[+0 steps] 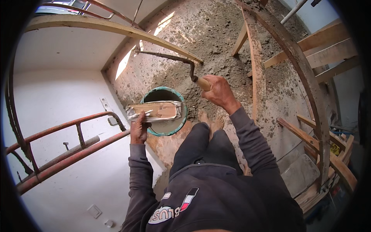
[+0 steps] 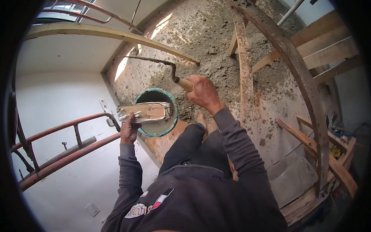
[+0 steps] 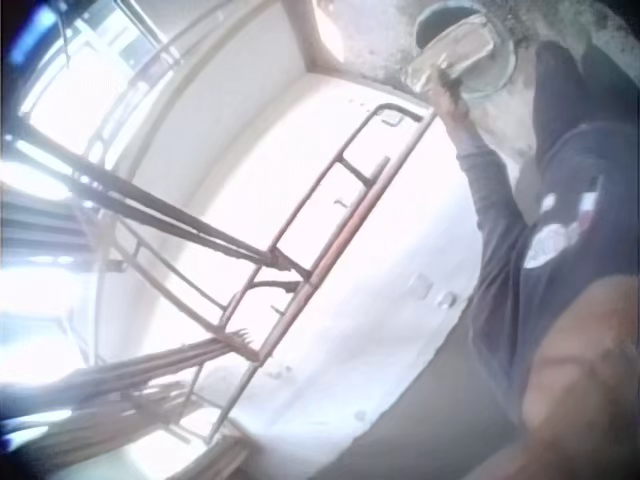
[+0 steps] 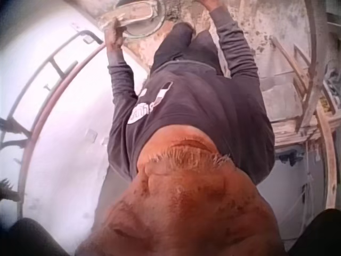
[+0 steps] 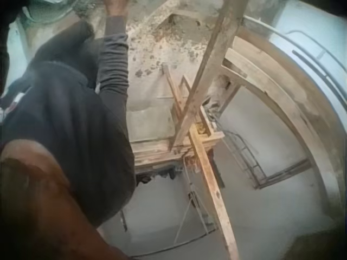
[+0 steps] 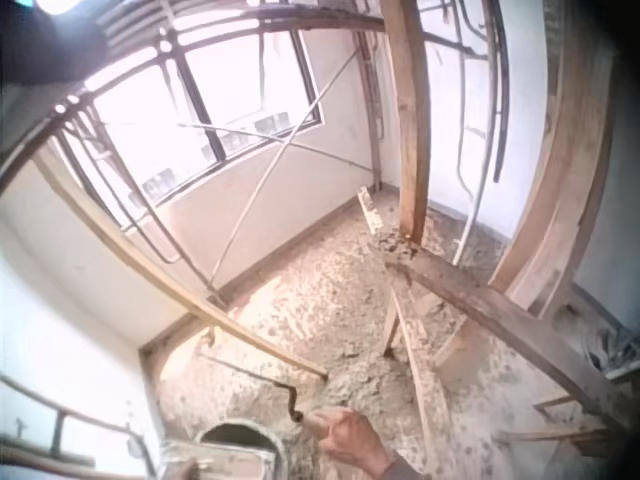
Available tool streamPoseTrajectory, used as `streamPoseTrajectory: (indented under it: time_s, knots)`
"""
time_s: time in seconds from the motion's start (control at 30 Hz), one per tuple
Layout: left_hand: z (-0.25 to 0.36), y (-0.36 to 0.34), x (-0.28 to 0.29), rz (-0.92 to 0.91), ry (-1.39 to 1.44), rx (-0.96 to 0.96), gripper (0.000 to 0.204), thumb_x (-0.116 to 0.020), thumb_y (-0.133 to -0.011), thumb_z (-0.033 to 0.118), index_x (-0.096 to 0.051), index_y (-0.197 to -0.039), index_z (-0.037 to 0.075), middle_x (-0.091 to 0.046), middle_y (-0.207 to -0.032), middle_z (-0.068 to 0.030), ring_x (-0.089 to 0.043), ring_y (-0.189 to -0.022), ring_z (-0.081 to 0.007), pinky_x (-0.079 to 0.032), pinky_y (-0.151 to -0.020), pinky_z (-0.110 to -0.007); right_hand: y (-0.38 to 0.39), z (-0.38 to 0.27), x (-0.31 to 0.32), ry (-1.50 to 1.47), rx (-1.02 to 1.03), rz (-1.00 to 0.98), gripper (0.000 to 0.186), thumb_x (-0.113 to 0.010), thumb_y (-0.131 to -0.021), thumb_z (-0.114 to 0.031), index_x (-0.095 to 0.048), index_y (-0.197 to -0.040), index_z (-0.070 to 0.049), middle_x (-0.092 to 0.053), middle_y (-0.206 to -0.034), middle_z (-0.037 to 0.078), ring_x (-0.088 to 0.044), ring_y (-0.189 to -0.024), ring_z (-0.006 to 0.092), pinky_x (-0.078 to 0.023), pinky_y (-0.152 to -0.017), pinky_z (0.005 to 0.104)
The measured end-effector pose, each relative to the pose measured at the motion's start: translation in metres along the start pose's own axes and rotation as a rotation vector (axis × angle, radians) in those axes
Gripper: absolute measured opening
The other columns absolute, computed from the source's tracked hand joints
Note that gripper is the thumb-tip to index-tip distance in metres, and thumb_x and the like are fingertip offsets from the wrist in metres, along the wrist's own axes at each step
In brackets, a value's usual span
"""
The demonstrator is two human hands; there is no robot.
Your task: The person applies mortar to a wall using a trowel, scooping the mixture from a bucket and spreading it onto the surface.
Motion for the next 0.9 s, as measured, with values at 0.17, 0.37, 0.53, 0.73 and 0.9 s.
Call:
streamPoseTrajectory:
  time_s: [0.17,0.37,0.53,0.73,0.9]
  knots:
    - [-0.016,0.018,-0.014,-0.083,-0.003,0.009,0.031,-0.071,-0.089,0.029,-0.059,-0.113,0.013,-0.063,-0.089,0.0006,-0.059,-0.072,-0.0127,-0.046,-0.057,-0.029,0.023,-0.007,-0.017,-0.145,-0.121,-0.121,0.034,-0.072,-0.062,-0.016,-0.065,-0.091,0.001,-0.064,-0.076,0.015,-0.063,-0.068,0.0238,-0.049,-0.064,0.0374]
    - [-0.011,0.012,-0.03,-0.192,-0.019,-0.076,0.024,-0.075,-0.087,0.03,-0.063,-0.092,0.01,-0.06,-0.077,0.0021,-0.051,-0.059,-0.0087,-0.039,-0.051,-0.026,0.035,0.005,-0.091,-0.124,-0.23,-0.211,0.033,-0.071,-0.064,-0.015,-0.067,-0.093,0.001,-0.067,-0.078,0.011,-0.062,-0.07,0.0167,-0.05,-0.066,0.0331]
    - [-0.034,0.016,-0.013,-0.273,-0.092,-0.083,0.028,-0.074,-0.087,0.035,-0.064,-0.084,0.009,-0.059,-0.071,0.0022,-0.05,-0.057,-0.0076,-0.039,-0.052,-0.026,0.094,-0.001,-0.151,-0.373,-0.469,-0.187,0.028,-0.071,-0.064,-0.011,-0.065,-0.087,0.004,-0.065,-0.075,0.01,-0.06,-0.069,0.0139,-0.049,-0.065,0.032]
    - [-0.074,0.013,0.046,-0.43,-0.162,0.052,0.04,-0.074,-0.087,0.032,-0.062,-0.114,0.005,-0.061,-0.081,0.0009,-0.054,-0.064,-0.0055,-0.039,-0.055,-0.018,0.217,0.006,-0.179,-0.078,-0.661,0.279,0.028,-0.071,-0.065,-0.018,-0.067,-0.085,0.001,-0.066,-0.073,0.017,-0.065,-0.069,0.029,-0.051,-0.065,0.0404]
    - [-0.11,0.014,0.08,-0.442,-0.352,0.038,0.063,-0.075,-0.085,0.025,-0.045,-0.139,0.007,-0.061,-0.082,-0.0006,-0.053,-0.065,-0.0055,-0.038,-0.053,-0.018,0.349,0.031,-0.161,0.372,-0.992,0.311,0.031,-0.067,-0.073,-0.014,-0.068,-0.1,-0.001,-0.068,-0.086,0.023,-0.067,-0.084,0.0387,-0.054,-0.074,0.0456]
Point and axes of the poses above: each hand's wrist, its own y-axis away from the middle knuckle, its own x-axis out of the back of the hand, z = x × y, the point moved 6 cm from there along -y, towards the middle knuckle
